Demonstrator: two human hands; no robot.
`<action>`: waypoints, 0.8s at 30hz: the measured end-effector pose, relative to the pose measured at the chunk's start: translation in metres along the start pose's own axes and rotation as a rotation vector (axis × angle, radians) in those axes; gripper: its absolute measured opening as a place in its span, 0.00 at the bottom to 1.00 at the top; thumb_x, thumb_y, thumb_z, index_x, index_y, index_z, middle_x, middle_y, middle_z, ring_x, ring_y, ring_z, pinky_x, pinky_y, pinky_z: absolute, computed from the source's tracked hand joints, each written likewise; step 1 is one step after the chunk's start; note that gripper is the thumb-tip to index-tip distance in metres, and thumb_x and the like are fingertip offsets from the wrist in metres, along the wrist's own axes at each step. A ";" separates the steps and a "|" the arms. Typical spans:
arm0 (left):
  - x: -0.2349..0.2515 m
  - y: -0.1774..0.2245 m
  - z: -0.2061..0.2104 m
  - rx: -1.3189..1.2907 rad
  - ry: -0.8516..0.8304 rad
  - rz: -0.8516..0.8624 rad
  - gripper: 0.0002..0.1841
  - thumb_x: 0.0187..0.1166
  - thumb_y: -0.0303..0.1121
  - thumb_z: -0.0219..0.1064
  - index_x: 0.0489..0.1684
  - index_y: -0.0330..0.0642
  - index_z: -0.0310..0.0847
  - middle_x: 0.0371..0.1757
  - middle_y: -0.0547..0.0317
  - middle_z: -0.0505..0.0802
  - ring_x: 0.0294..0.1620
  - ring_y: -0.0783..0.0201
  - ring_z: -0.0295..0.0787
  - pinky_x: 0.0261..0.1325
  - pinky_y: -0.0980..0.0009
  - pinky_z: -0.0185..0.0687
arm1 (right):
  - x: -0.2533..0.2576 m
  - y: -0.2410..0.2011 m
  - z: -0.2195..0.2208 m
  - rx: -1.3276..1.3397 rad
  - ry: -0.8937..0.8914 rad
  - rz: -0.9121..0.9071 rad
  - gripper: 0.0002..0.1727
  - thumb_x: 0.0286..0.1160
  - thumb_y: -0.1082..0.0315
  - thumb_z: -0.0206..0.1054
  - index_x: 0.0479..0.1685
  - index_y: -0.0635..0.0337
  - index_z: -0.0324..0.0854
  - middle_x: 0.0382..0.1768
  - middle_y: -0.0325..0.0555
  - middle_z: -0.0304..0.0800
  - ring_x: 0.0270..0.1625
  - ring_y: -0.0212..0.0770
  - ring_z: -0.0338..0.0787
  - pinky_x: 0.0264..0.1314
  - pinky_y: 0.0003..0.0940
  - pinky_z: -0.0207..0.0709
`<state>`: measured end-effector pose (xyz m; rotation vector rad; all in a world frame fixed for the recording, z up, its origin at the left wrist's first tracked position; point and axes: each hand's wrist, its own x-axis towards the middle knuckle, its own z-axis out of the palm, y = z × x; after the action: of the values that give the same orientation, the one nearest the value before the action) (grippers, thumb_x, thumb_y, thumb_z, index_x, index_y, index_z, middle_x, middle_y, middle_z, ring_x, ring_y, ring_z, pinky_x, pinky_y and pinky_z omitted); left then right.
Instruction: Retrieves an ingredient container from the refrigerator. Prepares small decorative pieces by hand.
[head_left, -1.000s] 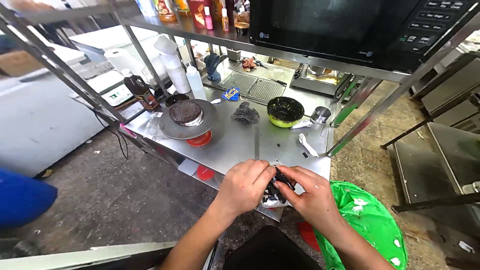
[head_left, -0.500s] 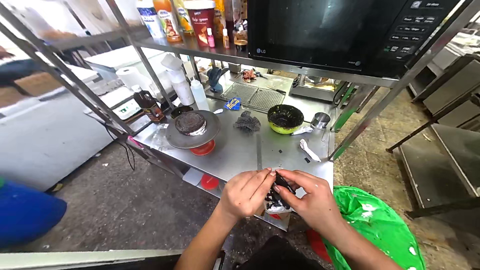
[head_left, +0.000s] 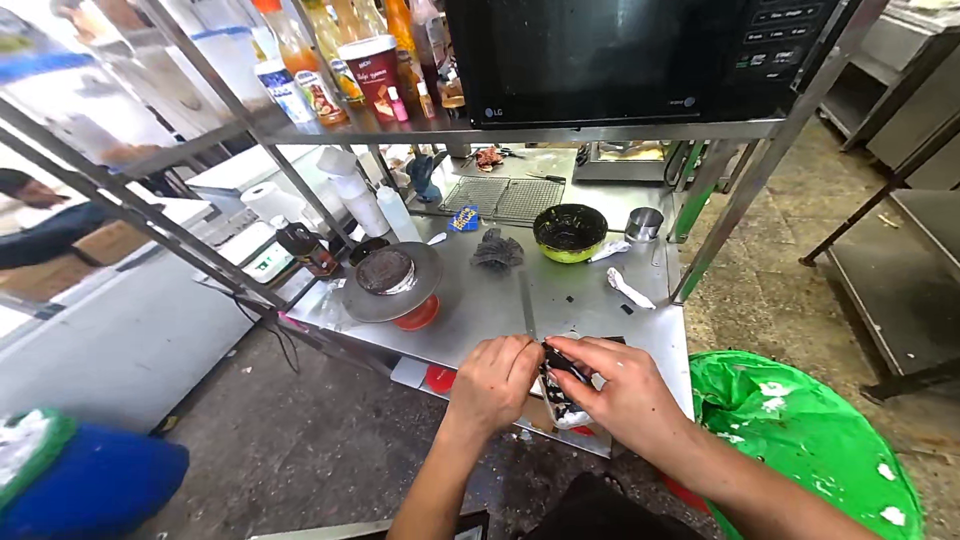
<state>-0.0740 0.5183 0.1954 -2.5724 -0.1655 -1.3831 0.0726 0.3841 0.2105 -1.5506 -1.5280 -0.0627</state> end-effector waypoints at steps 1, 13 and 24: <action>0.000 0.000 0.002 -0.018 -0.003 -0.006 0.06 0.85 0.30 0.60 0.40 0.41 0.81 0.39 0.53 0.92 0.40 0.60 0.92 0.44 0.69 0.87 | -0.001 0.000 0.000 0.002 0.000 0.007 0.17 0.73 0.60 0.70 0.58 0.52 0.92 0.38 0.34 0.95 0.40 0.26 0.93 0.47 0.22 0.88; -0.007 0.000 0.014 -0.355 0.018 -0.061 0.06 0.89 0.34 0.54 0.43 0.45 0.73 0.41 0.58 0.85 0.42 0.68 0.86 0.45 0.78 0.85 | -0.002 0.007 -0.011 0.342 -0.052 0.174 0.17 0.71 0.63 0.74 0.59 0.51 0.91 0.40 0.30 0.96 0.40 0.23 0.94 0.47 0.21 0.90; -0.010 0.004 0.018 -0.639 0.013 -0.150 0.10 0.94 0.39 0.48 0.44 0.47 0.68 0.45 0.59 0.81 0.49 0.72 0.83 0.54 0.79 0.82 | -0.002 0.008 -0.014 0.496 -0.094 0.269 0.15 0.71 0.65 0.75 0.57 0.51 0.91 0.38 0.31 0.97 0.38 0.26 0.94 0.43 0.22 0.90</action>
<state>-0.0638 0.5190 0.1771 -3.1056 0.1112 -1.7310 0.0866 0.3758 0.2131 -1.3489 -1.2672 0.5119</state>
